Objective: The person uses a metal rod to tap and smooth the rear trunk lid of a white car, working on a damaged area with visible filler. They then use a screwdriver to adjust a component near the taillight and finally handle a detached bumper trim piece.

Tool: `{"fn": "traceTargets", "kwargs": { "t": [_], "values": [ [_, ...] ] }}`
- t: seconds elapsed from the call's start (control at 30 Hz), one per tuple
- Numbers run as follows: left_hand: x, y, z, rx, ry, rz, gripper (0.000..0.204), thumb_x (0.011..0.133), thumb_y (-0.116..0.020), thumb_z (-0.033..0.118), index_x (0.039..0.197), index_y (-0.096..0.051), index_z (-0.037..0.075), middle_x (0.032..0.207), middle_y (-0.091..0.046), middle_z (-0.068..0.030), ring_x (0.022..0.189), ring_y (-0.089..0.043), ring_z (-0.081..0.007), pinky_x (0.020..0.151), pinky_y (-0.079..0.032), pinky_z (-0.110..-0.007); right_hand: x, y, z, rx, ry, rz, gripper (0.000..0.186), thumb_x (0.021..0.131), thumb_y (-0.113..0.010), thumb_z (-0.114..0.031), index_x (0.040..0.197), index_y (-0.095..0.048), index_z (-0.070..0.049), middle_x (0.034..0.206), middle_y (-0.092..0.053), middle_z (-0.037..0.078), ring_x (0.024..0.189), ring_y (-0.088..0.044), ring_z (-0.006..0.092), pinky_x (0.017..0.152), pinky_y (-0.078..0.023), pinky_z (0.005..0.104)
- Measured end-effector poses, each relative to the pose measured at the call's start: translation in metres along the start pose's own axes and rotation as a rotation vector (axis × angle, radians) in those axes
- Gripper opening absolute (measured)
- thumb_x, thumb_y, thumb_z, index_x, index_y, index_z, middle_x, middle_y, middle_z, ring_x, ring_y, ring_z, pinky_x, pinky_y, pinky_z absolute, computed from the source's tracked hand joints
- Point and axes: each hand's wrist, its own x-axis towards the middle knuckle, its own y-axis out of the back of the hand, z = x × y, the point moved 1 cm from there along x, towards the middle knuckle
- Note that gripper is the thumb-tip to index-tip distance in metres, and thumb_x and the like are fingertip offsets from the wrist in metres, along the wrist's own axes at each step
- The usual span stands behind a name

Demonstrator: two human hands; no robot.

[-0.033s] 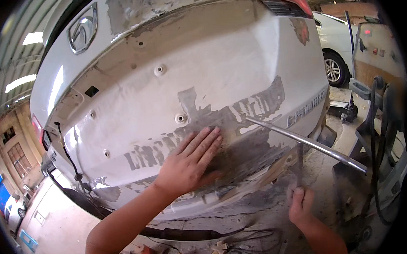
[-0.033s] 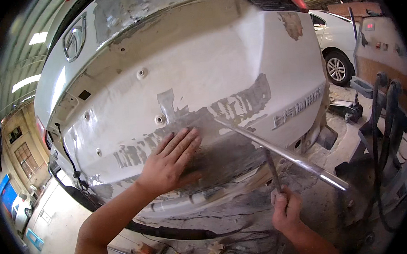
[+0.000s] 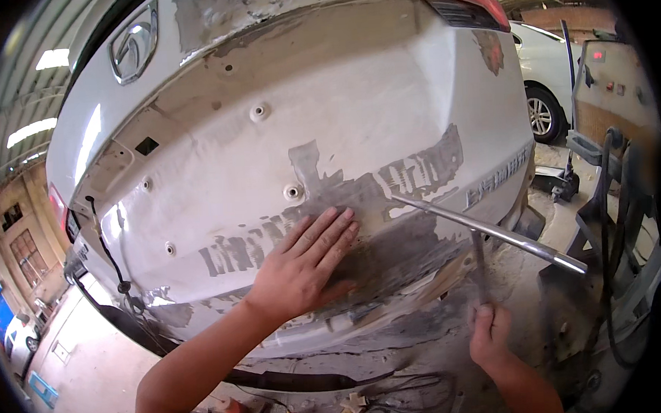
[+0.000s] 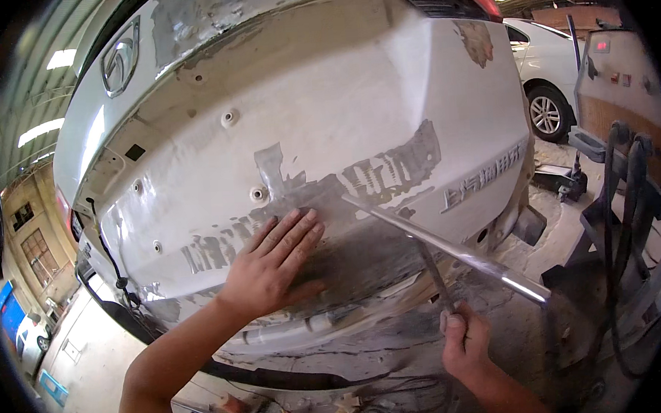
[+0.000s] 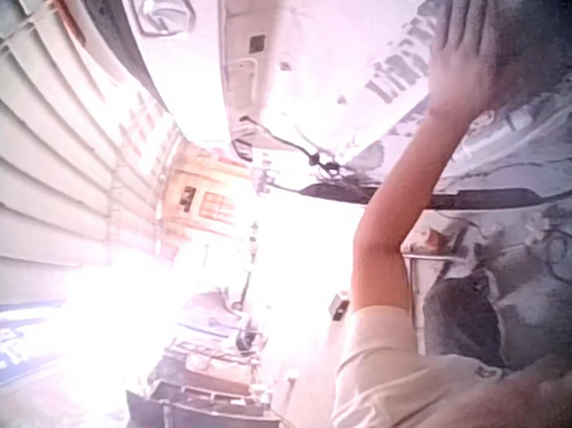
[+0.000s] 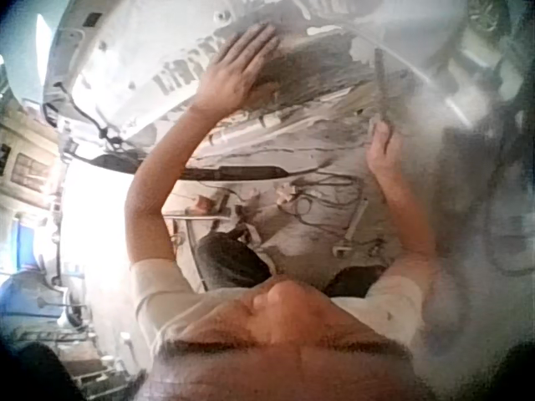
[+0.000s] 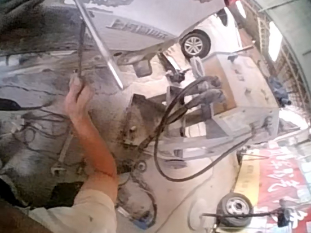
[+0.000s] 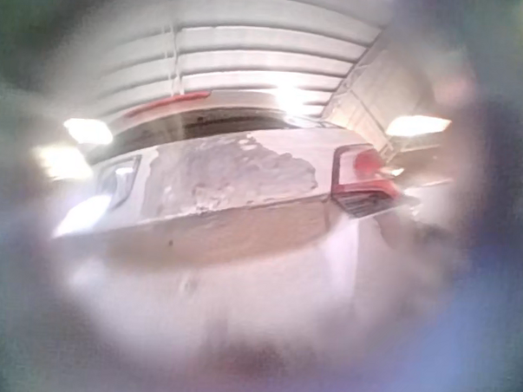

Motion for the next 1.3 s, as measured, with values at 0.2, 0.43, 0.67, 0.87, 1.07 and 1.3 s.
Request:
{"fn": "traceTargets", "kwargs": {
  "t": [0.2, 0.43, 0.67, 0.87, 1.07, 1.3],
  "values": [
    [0.013, 0.007, -0.003, -0.019, -0.02, -0.002, 0.069, 0.084, -0.058, 0.048, 0.137, -0.039, 0.008, 0.147, -0.031, -0.0107, 0.137, -0.028, -0.0274, 0.112, -0.021, -0.044, 0.003, 0.0, -0.007, -0.046, 0.023, -0.029, 0.032, 0.094, -0.045, -0.025, 0.073, -0.049, -0.001, 0.057, -0.047, 0.005, 0.049, -0.044, 0.0152, 0.046, -0.036, 0.0323],
    [-0.005, 0.003, -0.013, 0.002, -0.014, 0.027, 0.067, 0.082, -0.06, 0.047, 0.136, -0.042, 0.011, 0.147, -0.032, -0.0092, 0.137, -0.028, -0.0266, 0.111, -0.022, -0.045, 0.015, -0.011, -0.011, -0.309, 0.148, -0.03, 0.03, 0.092, -0.047, -0.021, 0.072, -0.048, 0.0, 0.053, -0.042, 0.012, 0.044, -0.043, 0.0251, 0.044, -0.035, 0.0367],
    [-0.02, -0.002, -0.017, 0.053, 0.001, 0.089, 0.067, 0.077, -0.065, 0.046, 0.132, -0.048, 0.012, 0.145, -0.037, -0.0084, 0.135, -0.032, -0.0256, 0.11, -0.025, -0.046, 0.009, -0.008, -0.007, -0.338, 0.141, -0.113, 0.025, 0.09, -0.047, -0.019, 0.077, -0.053, 0.002, 0.057, -0.047, 0.011, 0.05, -0.051, 0.0246, 0.046, -0.037, 0.0373],
    [-0.011, 0.001, -0.013, 0.005, 0.068, 0.106, 0.067, 0.076, -0.065, 0.05, 0.133, -0.048, 0.018, 0.144, -0.038, -0.0069, 0.134, -0.033, -0.0253, 0.111, -0.022, -0.047, 0.007, -0.017, 0.005, -0.329, 0.228, 0.053, 0.036, 0.094, -0.041, -0.025, 0.07, -0.046, 0.0, 0.052, -0.039, 0.007, 0.047, -0.04, 0.0179, 0.044, -0.031, 0.0346],
    [-0.011, -0.001, -0.012, 0.04, 0.065, 0.14, 0.064, 0.076, -0.066, 0.05, 0.129, -0.052, 0.018, 0.142, -0.041, -0.0076, 0.132, -0.036, -0.0242, 0.109, -0.024, -0.047, 0.009, -0.015, 0.008, -0.374, 0.257, 0.047, 0.035, 0.095, -0.041, -0.026, 0.073, -0.048, 0.0, 0.054, -0.04, 0.006, 0.047, -0.04, 0.0159, 0.044, -0.031, 0.0336],
    [-0.028, -0.009, -0.015, 0.089, -0.02, 0.386, 0.044, 0.073, -0.072, 0.033, 0.107, -0.066, 0.006, 0.12, -0.06, -0.0075, 0.116, -0.054, -0.0227, 0.099, -0.037, -0.042, -0.011, 0.002, 0.031, -0.541, 0.254, -0.08, 0.025, 0.087, -0.051, -0.011, 0.103, -0.055, 0.008, 0.072, -0.057, 0.015, 0.056, -0.056, 0.0338, 0.053, -0.043, 0.0386]
  ]
}}
